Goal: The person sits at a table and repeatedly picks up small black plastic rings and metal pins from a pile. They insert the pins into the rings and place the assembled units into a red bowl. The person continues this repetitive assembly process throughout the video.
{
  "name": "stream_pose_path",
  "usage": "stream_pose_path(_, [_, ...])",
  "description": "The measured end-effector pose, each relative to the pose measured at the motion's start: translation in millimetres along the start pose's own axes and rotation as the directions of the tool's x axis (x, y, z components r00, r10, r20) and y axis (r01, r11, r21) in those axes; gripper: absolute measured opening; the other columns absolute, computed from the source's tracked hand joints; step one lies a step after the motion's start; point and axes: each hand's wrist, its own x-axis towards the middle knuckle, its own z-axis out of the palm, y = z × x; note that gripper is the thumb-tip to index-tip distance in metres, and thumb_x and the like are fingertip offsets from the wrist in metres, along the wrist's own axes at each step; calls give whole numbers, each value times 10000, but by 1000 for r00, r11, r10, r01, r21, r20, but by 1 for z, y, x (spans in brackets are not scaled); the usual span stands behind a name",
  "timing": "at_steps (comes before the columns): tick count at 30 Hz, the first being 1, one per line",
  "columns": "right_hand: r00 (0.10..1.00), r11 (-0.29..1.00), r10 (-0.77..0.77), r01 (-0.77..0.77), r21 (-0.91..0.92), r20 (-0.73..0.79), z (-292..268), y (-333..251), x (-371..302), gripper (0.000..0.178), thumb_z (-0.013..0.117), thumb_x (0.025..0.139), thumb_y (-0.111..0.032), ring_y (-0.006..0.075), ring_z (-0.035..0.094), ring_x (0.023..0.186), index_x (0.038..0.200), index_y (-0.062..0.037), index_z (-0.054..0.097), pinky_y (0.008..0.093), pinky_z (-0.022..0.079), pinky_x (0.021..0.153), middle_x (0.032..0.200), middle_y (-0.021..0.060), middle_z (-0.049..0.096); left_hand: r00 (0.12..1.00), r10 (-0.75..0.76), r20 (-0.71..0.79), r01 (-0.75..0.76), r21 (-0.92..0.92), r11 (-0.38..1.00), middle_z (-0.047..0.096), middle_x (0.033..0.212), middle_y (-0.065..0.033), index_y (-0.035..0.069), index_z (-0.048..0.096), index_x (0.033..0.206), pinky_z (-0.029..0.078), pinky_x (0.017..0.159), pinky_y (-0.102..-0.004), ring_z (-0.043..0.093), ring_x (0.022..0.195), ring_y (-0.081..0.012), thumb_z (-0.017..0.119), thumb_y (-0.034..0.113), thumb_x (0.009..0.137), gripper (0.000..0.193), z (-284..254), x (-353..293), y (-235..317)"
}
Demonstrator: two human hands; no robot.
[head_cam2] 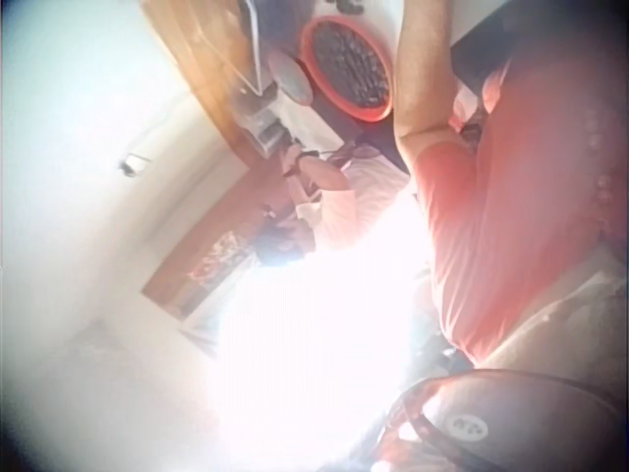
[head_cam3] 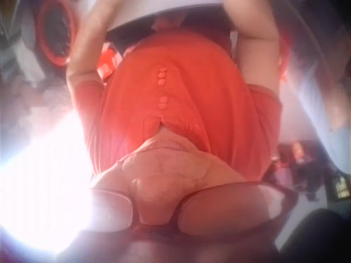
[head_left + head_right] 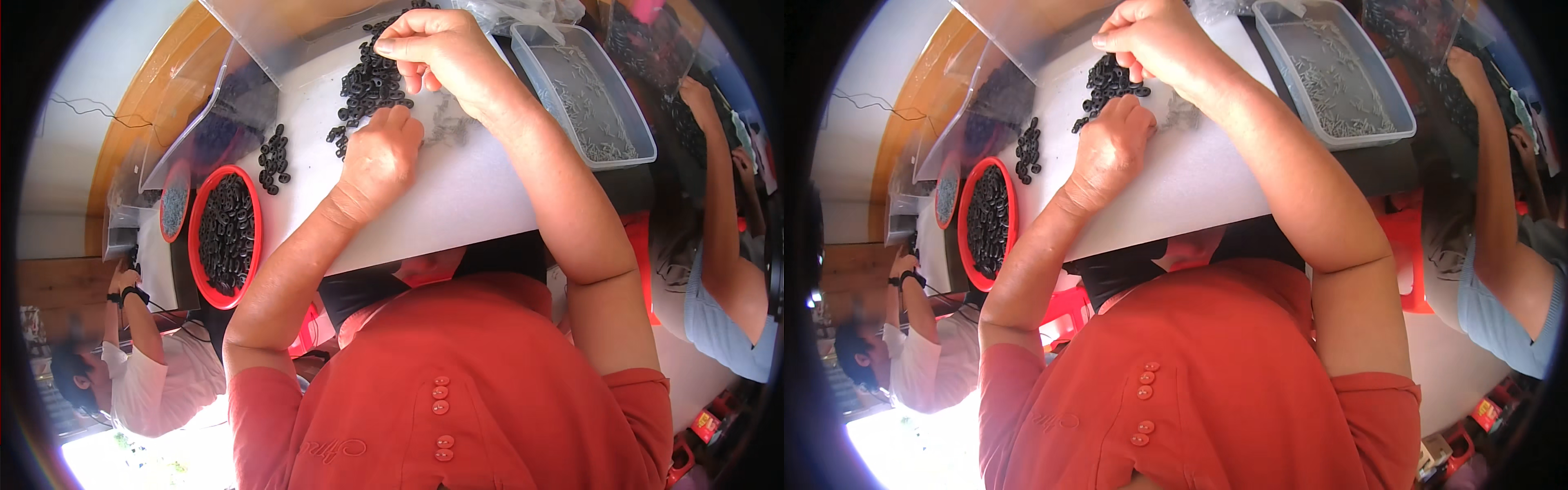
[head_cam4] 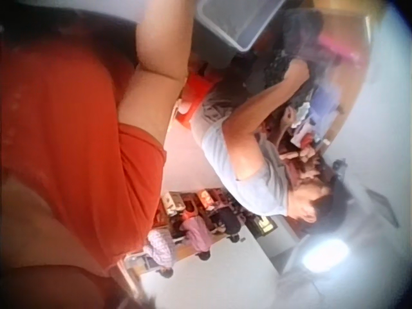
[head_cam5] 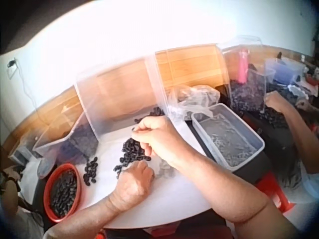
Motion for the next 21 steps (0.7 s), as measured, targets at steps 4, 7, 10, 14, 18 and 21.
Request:
stream_pose_path(4, [999,982,-35,30,-184,-25,-1,12,5,179,664,915,-215,83,532,566,940,-44,710,223,377,514,653,-15,556,1000,1,-27,0,21,1000,578,829,-113,48,603,858,516,622,-397,613,761,-295,685,48,805,97,3,-1,-2])
stream_pose_path(7, [994,946,-102,85,-313,-37,-2,19,8,118,663,907,-149,65,542,602,936,-47,717,214,404,544,691,-22,592,964,-156,-217,102,-241,965,617,812,-85,26,620,888,496,595,-371,595,662,-241,666,65,855,69,0,-3,-16])
stream_pose_path(10, [971,907,-220,239,-348,94,5,19,4,123,649,922,-138,50,558,656,975,-52,719,208,429,572,740,-32,622,760,-593,266,559,-733,387,590,761,-11,-2,651,923,401,529,-247,519,640,-87,629,120,940,125,-54,13,-16])
stream_pose_path(14, [962,908,-222,263,-326,157,20,20,-5,145,646,933,-139,39,579,724,1033,-71,726,206,444,589,819,-42,663,745,-530,405,515,-854,70,598,798,-60,-38,629,933,376,523,-230,535,653,-111,585,151,968,197,-75,13,-35])
stream_pose_path(18, [958,913,-260,284,-294,119,22,25,-4,128,672,912,-94,25,585,732,1020,-71,738,197,440,571,866,-37,701,730,-477,489,520,-851,-77,596,875,-73,-45,596,994,386,551,-240,537,702,-131,530,144,987,200,-80,11,-38])
stream_pose_path(21, [944,897,-297,327,-299,142,27,23,-8,72,684,902,-77,26,561,703,959,-58,724,199,436,566,817,-41,675,728,-448,519,515,-845,-142,590,899,-74,-43,582,1009,391,566,-244,530,716,-134,515,151,990,206,-80,6,-40])
